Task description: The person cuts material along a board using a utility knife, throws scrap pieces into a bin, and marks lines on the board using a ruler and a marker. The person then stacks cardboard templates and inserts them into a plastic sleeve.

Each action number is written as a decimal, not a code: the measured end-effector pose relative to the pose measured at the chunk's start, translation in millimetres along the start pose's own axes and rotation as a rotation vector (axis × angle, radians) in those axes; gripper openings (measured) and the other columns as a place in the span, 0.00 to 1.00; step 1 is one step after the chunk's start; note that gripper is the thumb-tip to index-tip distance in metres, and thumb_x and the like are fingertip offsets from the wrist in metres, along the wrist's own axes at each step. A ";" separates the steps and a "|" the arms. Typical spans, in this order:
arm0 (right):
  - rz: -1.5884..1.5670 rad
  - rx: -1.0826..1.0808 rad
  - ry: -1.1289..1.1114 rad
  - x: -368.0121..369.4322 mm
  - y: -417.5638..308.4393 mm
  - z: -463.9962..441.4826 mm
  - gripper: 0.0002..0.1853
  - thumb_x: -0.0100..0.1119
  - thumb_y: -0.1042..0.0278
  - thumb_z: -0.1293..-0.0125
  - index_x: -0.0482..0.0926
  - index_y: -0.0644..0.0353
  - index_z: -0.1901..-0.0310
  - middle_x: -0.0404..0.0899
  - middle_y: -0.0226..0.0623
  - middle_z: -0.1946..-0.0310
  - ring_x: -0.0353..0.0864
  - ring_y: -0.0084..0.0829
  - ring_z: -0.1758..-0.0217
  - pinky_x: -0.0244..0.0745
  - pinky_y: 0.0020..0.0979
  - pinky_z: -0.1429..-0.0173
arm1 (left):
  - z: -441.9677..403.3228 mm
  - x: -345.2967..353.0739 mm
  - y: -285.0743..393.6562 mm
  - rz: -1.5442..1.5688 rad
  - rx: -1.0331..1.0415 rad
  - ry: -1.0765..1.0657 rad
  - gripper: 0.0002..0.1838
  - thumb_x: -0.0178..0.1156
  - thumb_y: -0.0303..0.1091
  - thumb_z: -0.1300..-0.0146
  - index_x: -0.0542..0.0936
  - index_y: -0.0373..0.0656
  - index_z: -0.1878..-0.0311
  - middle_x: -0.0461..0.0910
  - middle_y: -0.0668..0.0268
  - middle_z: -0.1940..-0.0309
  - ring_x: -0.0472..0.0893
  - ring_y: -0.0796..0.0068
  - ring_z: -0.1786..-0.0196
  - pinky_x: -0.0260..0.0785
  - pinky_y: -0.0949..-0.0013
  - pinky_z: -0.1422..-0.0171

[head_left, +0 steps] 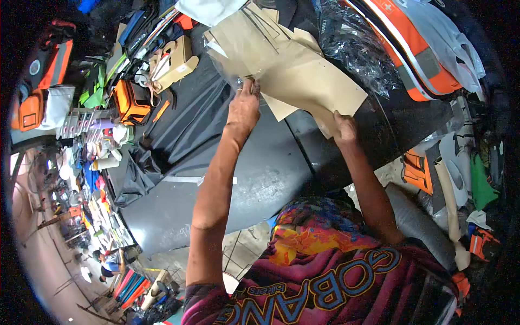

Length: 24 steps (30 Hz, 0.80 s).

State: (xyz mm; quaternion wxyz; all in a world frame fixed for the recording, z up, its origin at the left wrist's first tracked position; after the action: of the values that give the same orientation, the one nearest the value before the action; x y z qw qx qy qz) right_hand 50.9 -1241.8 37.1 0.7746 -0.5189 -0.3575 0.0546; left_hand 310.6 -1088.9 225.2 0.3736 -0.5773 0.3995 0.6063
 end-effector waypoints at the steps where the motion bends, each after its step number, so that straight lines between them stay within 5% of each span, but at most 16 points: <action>1: 0.232 -0.154 0.005 4.6 -3.3 0.9 0.18 0.59 0.69 0.24 0.77 0.64 0.36 0.82 0.41 0.43 0.82 0.38 0.42 0.77 0.41 0.35 | 1.3 2.4 2.7 -0.004 0.004 0.000 0.29 0.55 0.18 0.37 0.69 0.37 0.31 0.67 0.51 0.32 0.79 0.43 0.41 0.79 0.51 0.39; 3: 0.690 -0.143 -0.010 15.7 1.9 -6.3 0.17 0.54 0.60 0.20 0.82 0.68 0.48 0.85 0.46 0.50 0.84 0.36 0.47 0.77 0.45 0.42 | 3.7 4.9 9.9 0.020 0.042 0.065 0.32 0.56 0.18 0.39 0.68 0.38 0.29 0.67 0.52 0.31 0.79 0.45 0.40 0.80 0.53 0.38; 5: 0.848 -0.054 0.088 37.6 2.2 -5.3 0.14 0.57 0.61 0.22 0.81 0.65 0.48 0.84 0.41 0.51 0.82 0.35 0.47 0.77 0.43 0.41 | 5.0 1.7 18.7 0.039 0.013 0.061 0.36 0.57 0.17 0.40 0.66 0.39 0.26 0.66 0.54 0.29 0.79 0.46 0.39 0.79 0.54 0.37; 7: 0.003 0.171 0.299 54.9 18.3 -14.2 0.11 0.62 0.66 0.24 0.80 0.60 0.45 0.83 0.36 0.51 0.81 0.35 0.46 0.76 0.45 0.38 | 3.9 2.9 23.5 0.055 0.009 0.048 0.38 0.57 0.18 0.41 0.65 0.39 0.24 0.65 0.55 0.28 0.78 0.46 0.39 0.79 0.54 0.37; 11: -0.136 0.290 0.424 85.5 43.6 -35.5 0.13 0.61 0.64 0.24 0.77 0.57 0.43 0.82 0.34 0.45 0.78 0.34 0.43 0.74 0.43 0.39 | 3.6 4.6 27.8 0.081 0.022 0.019 0.42 0.62 0.18 0.45 0.64 0.40 0.24 0.65 0.56 0.27 0.79 0.46 0.40 0.81 0.53 0.39; 12: -0.177 0.318 0.412 92.2 48.5 -44.8 0.15 0.61 0.65 0.24 0.76 0.55 0.40 0.80 0.33 0.43 0.76 0.33 0.40 0.72 0.43 0.36 | 1.4 8.2 26.2 0.125 0.036 -0.024 0.50 0.65 0.14 0.53 0.61 0.41 0.22 0.64 0.55 0.28 0.76 0.44 0.36 0.78 0.53 0.35; 16: -0.197 0.233 0.372 104.2 59.2 -74.4 0.15 0.62 0.65 0.24 0.76 0.53 0.40 0.81 0.33 0.43 0.76 0.32 0.40 0.72 0.41 0.36 | 5.2 6.2 28.5 0.159 0.002 -0.098 0.50 0.64 0.13 0.54 0.61 0.43 0.23 0.64 0.55 0.28 0.76 0.42 0.37 0.78 0.52 0.36; 19: -0.142 0.267 0.429 118.3 53.5 -82.3 0.09 0.68 0.67 0.28 0.78 0.54 0.51 0.80 0.29 0.61 0.79 0.27 0.64 0.79 0.32 0.61 | 4.0 1.7 32.2 0.147 0.055 0.001 0.45 0.63 0.17 0.50 0.64 0.40 0.24 0.66 0.56 0.27 0.80 0.44 0.42 0.80 0.53 0.38; 22: -0.093 0.347 0.390 133.3 57.6 -87.7 0.11 0.70 0.62 0.29 0.76 0.53 0.61 0.73 0.25 0.71 0.66 0.22 0.81 0.63 0.26 0.80 | -0.3 0.9 34.1 0.196 0.052 0.007 0.45 0.61 0.15 0.50 0.64 0.39 0.24 0.67 0.55 0.29 0.80 0.43 0.42 0.79 0.53 0.38; 24: -0.053 0.433 0.408 142.1 65.1 -88.8 0.13 0.68 0.59 0.28 0.74 0.52 0.65 0.69 0.25 0.75 0.58 0.21 0.85 0.53 0.26 0.84 | -3.4 2.6 31.7 0.242 0.093 0.084 0.46 0.60 0.15 0.51 0.63 0.39 0.23 0.66 0.55 0.28 0.79 0.43 0.40 0.79 0.54 0.37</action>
State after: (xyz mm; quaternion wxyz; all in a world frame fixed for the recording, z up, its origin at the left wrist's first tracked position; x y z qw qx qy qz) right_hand 228.7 -1215.3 34.6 0.9243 -0.3323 -0.1880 0.0040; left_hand 282.8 -1104.7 224.2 0.3070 -0.5319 0.5092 0.6029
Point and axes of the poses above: each hand's wrist, its own z-axis away from the middle knuckle, its own x-axis out of the palm, y = z × x, the point moved 4 cm from there along -z, towards the middle knuckle
